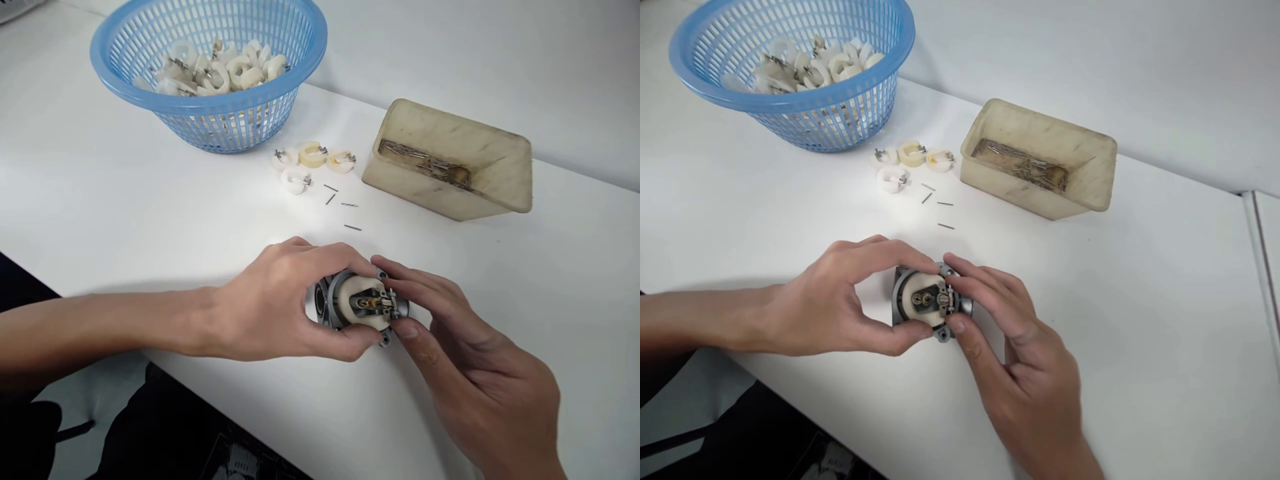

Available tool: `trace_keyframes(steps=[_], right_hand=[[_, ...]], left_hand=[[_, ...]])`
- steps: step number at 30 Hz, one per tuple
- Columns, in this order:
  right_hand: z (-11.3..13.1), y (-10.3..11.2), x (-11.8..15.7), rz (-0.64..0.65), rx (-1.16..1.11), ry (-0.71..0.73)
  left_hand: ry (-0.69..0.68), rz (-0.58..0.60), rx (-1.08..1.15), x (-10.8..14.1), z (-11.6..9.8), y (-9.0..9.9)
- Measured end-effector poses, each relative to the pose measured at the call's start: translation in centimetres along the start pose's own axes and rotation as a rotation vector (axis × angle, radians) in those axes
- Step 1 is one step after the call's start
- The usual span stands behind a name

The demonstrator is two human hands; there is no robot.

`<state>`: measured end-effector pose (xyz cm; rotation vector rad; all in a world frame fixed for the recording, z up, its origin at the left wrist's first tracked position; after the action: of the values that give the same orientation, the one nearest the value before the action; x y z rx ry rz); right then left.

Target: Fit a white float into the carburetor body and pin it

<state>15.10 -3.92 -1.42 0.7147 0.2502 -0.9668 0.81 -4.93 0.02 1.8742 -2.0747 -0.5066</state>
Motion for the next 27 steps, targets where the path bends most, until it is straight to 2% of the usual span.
trace_keyframes(steps=[11, 21, 27], right_hand=[[-0.42, -0.03, 0.35, 0.024, -0.082, -0.04], [-0.69, 0.23, 0.4, 0.024, -0.031, -0.052], [-0.7, 0.22, 0.34, 0.017, -0.037, -0.058]], left_hand=[[-0.05, 0.118, -0.028, -0.25, -0.22, -0.33], [-0.087, 0.096, -0.061, -0.21, -0.33, -0.25], [-0.057, 0.069, -0.085, -0.13, -0.1, -0.17]])
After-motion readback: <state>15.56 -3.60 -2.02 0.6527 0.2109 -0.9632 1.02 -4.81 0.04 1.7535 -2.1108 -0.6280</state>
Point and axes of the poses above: each hand's wrist, its own x-axis away from the middle knuckle, its own y-axis out of the back of the hand, z = x × y, the point moved 10 cm from there along -x, towards the middle knuckle, and after that the axes turned 15 degrees about y, right-handed, at the moved point
